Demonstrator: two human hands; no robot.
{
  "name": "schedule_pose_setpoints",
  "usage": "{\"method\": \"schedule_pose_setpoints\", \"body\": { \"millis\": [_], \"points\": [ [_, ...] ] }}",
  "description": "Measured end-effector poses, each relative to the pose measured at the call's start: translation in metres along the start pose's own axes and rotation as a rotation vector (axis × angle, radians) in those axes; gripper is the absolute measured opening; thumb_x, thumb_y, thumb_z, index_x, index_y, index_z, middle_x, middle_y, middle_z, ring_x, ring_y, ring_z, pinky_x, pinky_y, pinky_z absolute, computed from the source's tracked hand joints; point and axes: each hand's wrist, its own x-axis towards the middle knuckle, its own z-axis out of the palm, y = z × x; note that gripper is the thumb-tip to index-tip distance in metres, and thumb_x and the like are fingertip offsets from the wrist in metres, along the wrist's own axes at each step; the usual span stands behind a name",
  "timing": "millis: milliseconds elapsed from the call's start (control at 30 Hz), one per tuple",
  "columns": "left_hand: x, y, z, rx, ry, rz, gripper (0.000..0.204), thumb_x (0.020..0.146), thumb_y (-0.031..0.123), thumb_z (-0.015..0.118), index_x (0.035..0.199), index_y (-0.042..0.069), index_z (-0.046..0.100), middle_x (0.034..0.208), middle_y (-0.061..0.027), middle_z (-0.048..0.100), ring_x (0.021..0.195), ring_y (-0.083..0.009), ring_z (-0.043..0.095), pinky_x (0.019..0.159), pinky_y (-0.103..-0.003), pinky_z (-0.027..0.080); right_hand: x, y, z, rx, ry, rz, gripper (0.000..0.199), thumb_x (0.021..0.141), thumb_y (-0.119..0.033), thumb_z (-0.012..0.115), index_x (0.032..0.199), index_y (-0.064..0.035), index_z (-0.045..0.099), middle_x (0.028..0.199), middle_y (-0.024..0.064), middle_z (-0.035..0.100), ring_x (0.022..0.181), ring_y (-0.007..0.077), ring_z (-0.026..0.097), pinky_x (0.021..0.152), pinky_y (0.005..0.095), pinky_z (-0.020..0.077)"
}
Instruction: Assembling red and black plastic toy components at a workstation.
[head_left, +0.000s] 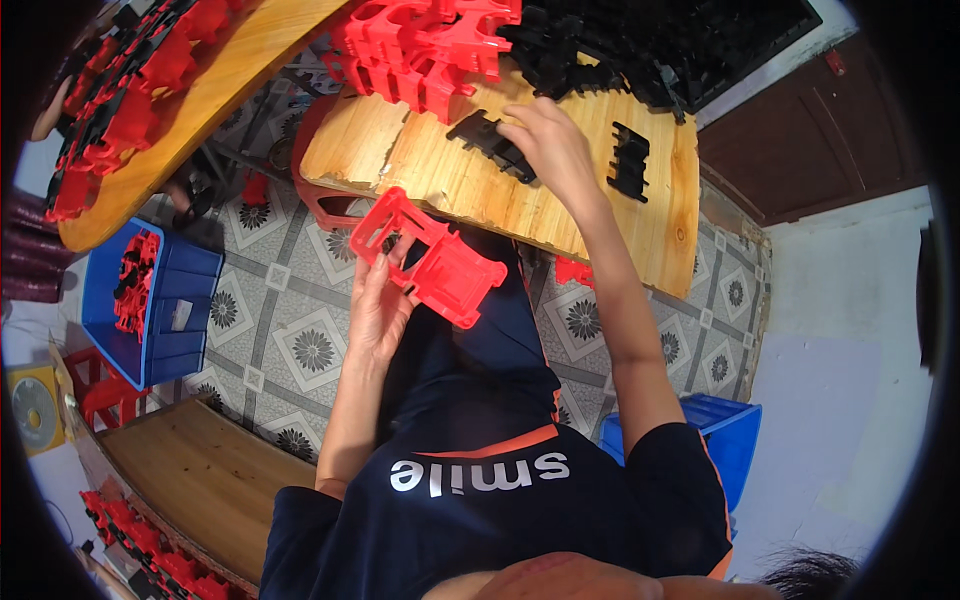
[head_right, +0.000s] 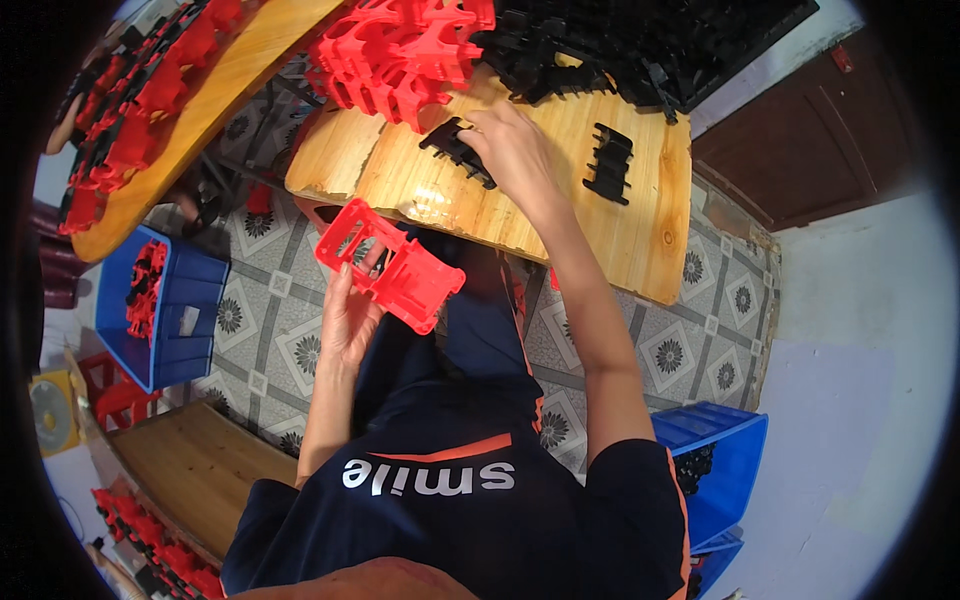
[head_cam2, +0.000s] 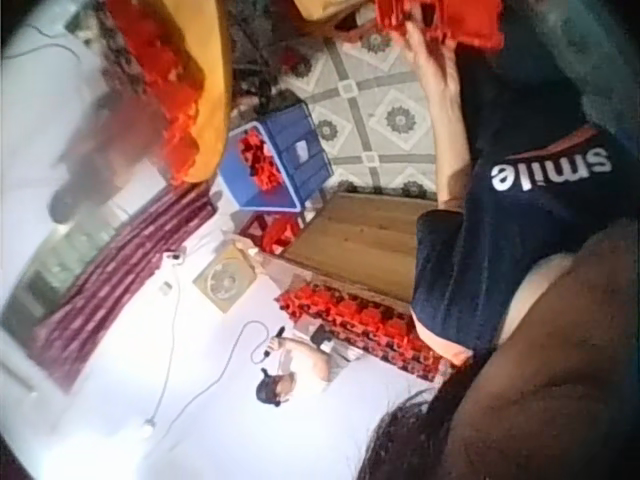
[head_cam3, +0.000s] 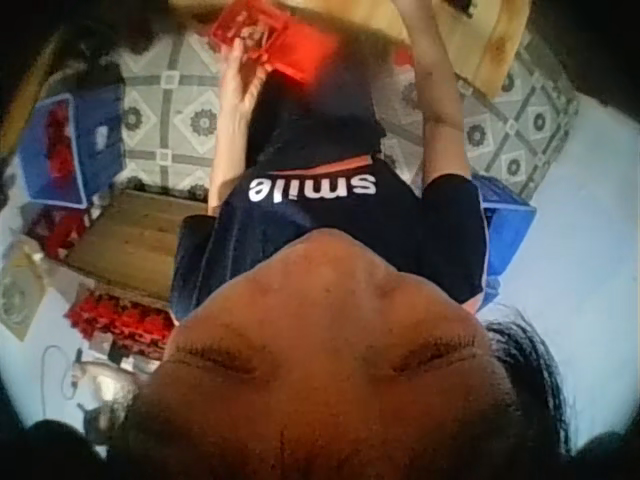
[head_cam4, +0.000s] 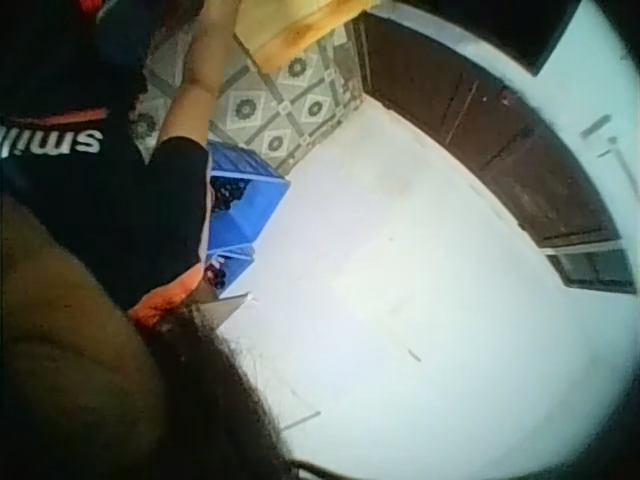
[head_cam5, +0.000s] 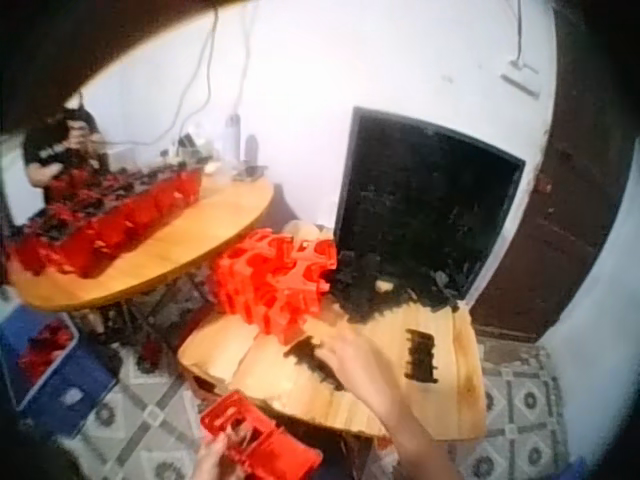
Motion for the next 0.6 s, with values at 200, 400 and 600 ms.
{"method": "schedule_pose_setpoints", "body": {
  "millis": [200, 400, 600],
  "points": [
    [0.003, 0.013, 0.008, 0.11, 0.074, 0.035, 0.046, 0.097, 0.028, 0.061, 0.135, 0.014, 0.039, 0.133, -0.0156, 0.054, 0.119, -0.0283, 0.058, 0.088, -0.05, 0.057, 0.031, 0.02, 0.032, -0.071, -0.629, 0.054, 0.028, 0.081, -0.019, 0.07, 0.106, -0.0062, 0.068, 0.101, 0.0147, 0.06, 0.102, 0.0337, 0.058, 0.087, 0.0391, 0.0462],
    [0.005, 0.016, 0.002, 0.156, 0.109, 0.094, 0.052, 0.096, 0.03, 0.062, 0.136, 0.014, 0.034, 0.136, -0.0158, 0.051, 0.117, -0.0285, 0.058, 0.087, -0.048, 0.056, -0.016, -0.027, -0.023, 0.514, -0.255, 0.429, 0.017, 0.089, -0.017, 0.068, 0.093, -0.0006, 0.063, 0.074, 0.0015, 0.059, 0.068, 0.0098, 0.057, 0.063, 0.0249, 0.0447],
    [0.008, -0.001, 0.019, 0.154, 0.049, 0.21, 0.047, 0.095, 0.026, 0.064, 0.133, 0.015, 0.037, 0.139, -0.0125, 0.05, 0.11, -0.0242, 0.061, 0.09, -0.047, 0.053, -0.068, -0.113, -0.041, 0.575, 0.042, 0.578, 0.013, 0.083, -0.008, 0.076, 0.081, -0.0023, 0.064, 0.062, -0.0076, 0.051, 0.056, -0.0004, 0.04, 0.048, 0.0192, 0.0334]
  ]
}}
